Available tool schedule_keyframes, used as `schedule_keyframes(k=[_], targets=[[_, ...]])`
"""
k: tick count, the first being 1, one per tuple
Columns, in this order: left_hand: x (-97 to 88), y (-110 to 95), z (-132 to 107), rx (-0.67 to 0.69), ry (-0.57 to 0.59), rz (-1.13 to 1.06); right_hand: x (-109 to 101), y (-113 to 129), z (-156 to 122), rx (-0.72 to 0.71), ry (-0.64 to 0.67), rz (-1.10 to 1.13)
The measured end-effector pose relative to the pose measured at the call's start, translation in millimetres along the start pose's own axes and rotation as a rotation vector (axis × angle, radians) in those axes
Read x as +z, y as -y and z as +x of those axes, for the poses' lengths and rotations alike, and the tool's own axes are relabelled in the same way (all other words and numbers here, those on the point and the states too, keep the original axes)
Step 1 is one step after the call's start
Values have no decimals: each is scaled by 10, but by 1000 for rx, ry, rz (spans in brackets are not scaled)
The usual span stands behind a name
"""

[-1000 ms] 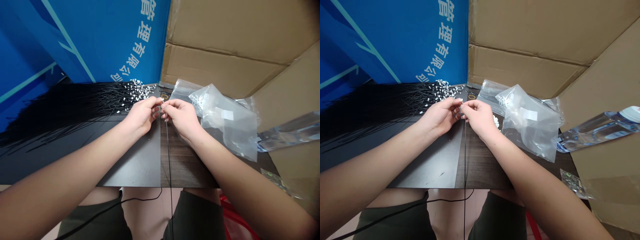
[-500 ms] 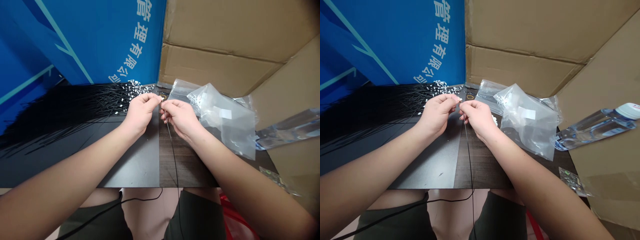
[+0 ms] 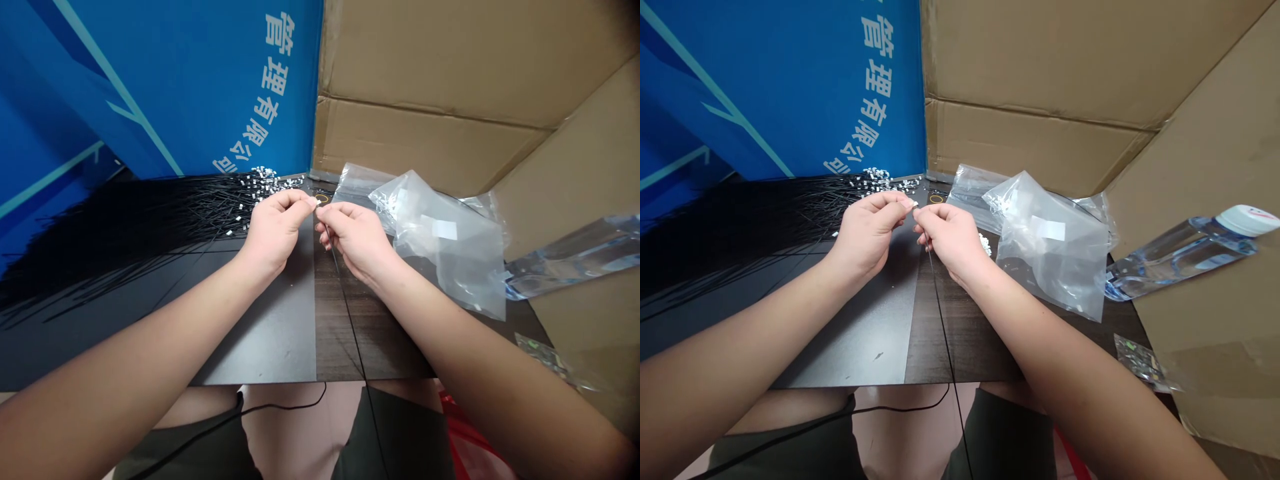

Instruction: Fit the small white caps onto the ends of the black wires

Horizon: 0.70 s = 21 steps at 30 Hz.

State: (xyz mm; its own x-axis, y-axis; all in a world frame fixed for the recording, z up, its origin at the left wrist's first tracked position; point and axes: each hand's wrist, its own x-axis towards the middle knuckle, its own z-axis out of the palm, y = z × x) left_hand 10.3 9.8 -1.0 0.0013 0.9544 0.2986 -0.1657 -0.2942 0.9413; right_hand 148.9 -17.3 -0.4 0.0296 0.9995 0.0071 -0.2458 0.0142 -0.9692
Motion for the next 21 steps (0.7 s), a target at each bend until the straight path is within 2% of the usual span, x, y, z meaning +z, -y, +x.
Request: schedule_keyframes(k=[9,21], targets=[[-2,-7,9,2,-11,-3,26,-17,23,47,49,126],[-9,15,3,-12,7,-21,20,-1,20,-60,-31,-47]])
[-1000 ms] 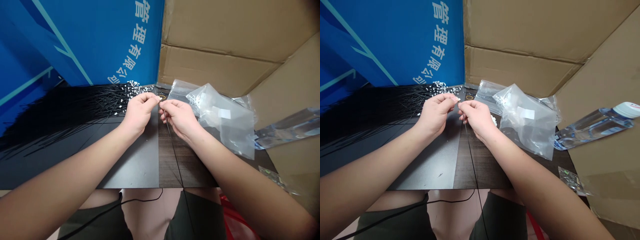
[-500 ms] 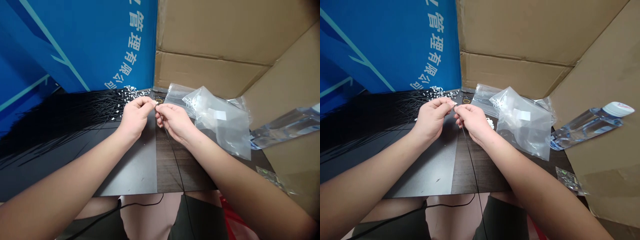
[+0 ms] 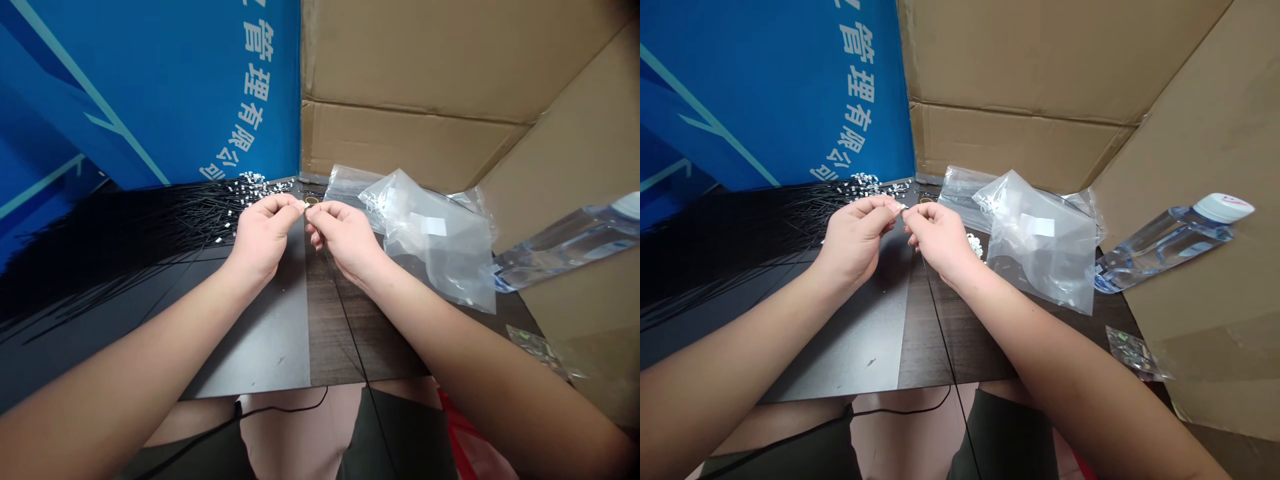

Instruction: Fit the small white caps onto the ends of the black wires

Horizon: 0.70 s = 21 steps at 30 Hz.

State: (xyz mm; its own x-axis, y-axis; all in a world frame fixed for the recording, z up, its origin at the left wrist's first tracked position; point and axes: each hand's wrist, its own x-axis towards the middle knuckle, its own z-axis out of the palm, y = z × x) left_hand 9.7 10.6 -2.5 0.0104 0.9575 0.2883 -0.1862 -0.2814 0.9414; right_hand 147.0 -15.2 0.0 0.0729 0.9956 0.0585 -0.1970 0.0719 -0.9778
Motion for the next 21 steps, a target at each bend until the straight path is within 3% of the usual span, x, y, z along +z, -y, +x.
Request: schedule_keyframes(k=[9,13,17,21], targets=[[50,-42,-35,-186,-33,-153,13,7,-8,4,-7,-13],[47,-45,-38,-249,-41,-176,-2,-8,3,-70,-42,-44],[28,4,-26,-186,7,-102,-44,-24,29,-173,-81,-90],[15,28,-18,-152,34,-53,-93,-40,61,-196,-31,-107]])
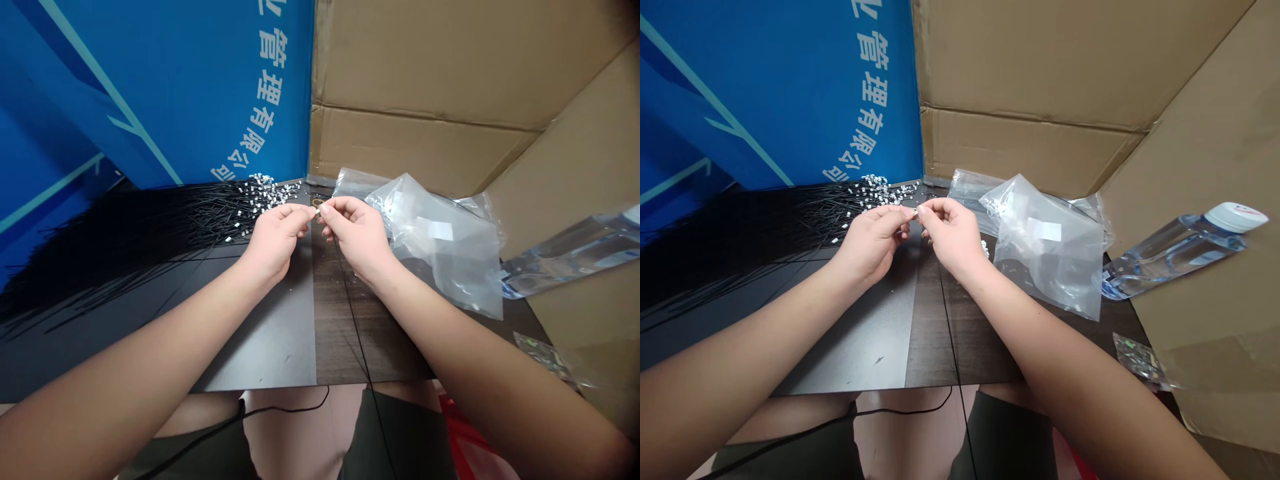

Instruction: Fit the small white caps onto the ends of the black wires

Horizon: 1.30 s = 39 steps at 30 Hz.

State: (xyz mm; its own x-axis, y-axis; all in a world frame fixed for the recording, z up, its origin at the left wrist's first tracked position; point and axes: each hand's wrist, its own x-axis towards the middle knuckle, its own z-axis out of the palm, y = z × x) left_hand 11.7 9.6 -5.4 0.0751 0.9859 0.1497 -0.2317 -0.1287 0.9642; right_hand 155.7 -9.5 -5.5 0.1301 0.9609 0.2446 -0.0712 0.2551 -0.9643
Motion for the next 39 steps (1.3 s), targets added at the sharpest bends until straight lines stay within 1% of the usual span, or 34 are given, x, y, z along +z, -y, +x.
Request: schedule_keyframes(k=[4,9,14,18,22,27,31,35,39], targets=[[-10,-25,1,-32,25,-7,-32,-1,8,-51,51,-66],[-34,-89,7,-163,95,-38,-62,17,6,-118,79,-172],[-53,-118,19,-159,148,-41,-90,-3,18,-128,82,-194],[-62,-128,22,-159,162,-36,-97,-4,10,-136,70,-191],[-66,-141,31,-154,178,-31,-66,42,-15,-94,63,-139],[-77,-133,65,-157,126,-32,-49,104,-14,32,27,-38],[-97,-115,88,-144,132,-30,-61,102,2,133,86,10],[-106,-100,93,-142,154,-28,-45,75,4,171,91,-5],[-107,-92,89,-137,170,-20,-31,60,2,168,88,-8]])
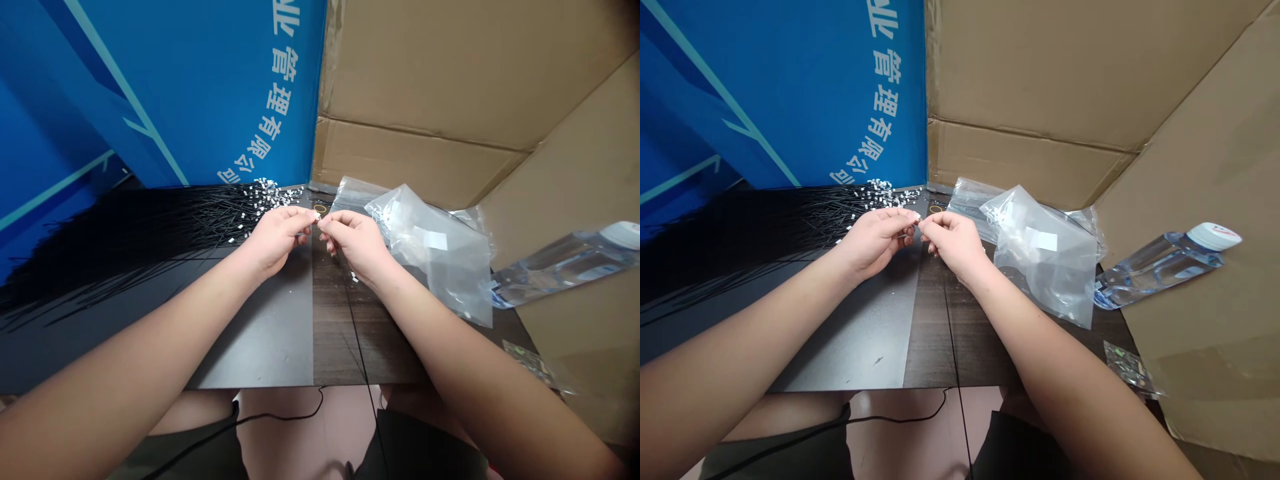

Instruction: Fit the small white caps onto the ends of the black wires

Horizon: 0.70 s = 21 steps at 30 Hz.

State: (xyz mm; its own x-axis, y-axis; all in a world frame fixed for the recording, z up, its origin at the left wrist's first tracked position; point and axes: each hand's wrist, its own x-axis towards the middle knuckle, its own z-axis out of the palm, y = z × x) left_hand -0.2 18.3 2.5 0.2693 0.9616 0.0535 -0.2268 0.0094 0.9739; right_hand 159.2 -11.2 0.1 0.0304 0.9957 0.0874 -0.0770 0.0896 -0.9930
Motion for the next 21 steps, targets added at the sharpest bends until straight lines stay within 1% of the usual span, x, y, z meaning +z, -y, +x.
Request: schedule_keyframes(k=[8,13,17,21], targets=[[-8,4,7,16,1,23,-5,-6,-4,-13,-6,-11],[-4,1,-7,60,-1,46,16,26,-11,52,-3,54],[3,7,-12,109,6,69,27,46,-15,131,37,158],[4,23,-10,159,7,104,31,49,-16,162,68,243]])
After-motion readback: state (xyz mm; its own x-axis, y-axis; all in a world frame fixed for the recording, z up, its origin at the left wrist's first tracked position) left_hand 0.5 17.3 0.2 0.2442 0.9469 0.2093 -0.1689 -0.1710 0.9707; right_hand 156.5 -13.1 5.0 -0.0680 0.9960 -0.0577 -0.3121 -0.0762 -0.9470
